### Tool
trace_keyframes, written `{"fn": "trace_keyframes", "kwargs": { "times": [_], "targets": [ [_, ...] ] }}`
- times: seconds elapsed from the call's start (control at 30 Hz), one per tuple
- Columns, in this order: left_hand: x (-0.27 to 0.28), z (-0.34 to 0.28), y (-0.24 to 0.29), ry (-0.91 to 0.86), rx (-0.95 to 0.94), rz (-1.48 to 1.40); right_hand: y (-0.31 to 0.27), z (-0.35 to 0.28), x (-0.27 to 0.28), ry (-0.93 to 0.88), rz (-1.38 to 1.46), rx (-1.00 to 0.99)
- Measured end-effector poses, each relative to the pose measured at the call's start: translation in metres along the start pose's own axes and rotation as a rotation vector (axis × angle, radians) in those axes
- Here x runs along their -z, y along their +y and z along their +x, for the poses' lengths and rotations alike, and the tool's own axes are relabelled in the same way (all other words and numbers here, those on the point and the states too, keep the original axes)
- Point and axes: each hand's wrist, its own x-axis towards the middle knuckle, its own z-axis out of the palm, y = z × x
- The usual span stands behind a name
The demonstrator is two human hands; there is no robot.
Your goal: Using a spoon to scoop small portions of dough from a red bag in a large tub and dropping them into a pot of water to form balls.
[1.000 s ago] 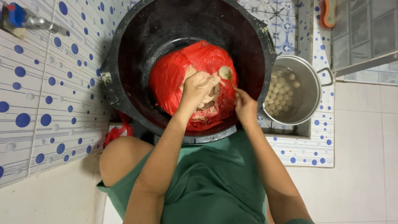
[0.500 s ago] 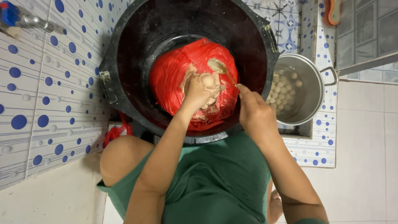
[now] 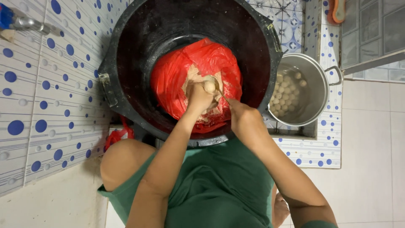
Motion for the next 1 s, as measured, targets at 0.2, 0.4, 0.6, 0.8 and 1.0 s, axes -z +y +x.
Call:
{"fn": "trace_keyframes", "kwargs": {
  "times": [0.2,0.4,0.6,0.8,1.0],
  "targets": [
    [0.0,0.009,-0.008,-0.139,0.042,0.491,0.059,-0.003,-0.006,-0.257,0.491,-0.361],
    [-0.005,0.019,-0.027,-0.183,0.023,0.449,0.064,-0.011,0.076,-0.042,0.545,-0.649],
    [0.004,0.02,-0.02,-0.121,-0.001,0.369,0.254,-0.048,0.013,0.07,0.067,-0.635],
    [-0.004,0.022,-0.03,-0.1,-0.008,0.284,0.351,-0.075,-0.061,-0.048,-0.113,-0.794],
    [-0.011,0.027,-0.052,-0.079,-0.041,0.235,0.357,-0.078,-0.071,-0.093,-0.14,-0.804]
  ]
}}
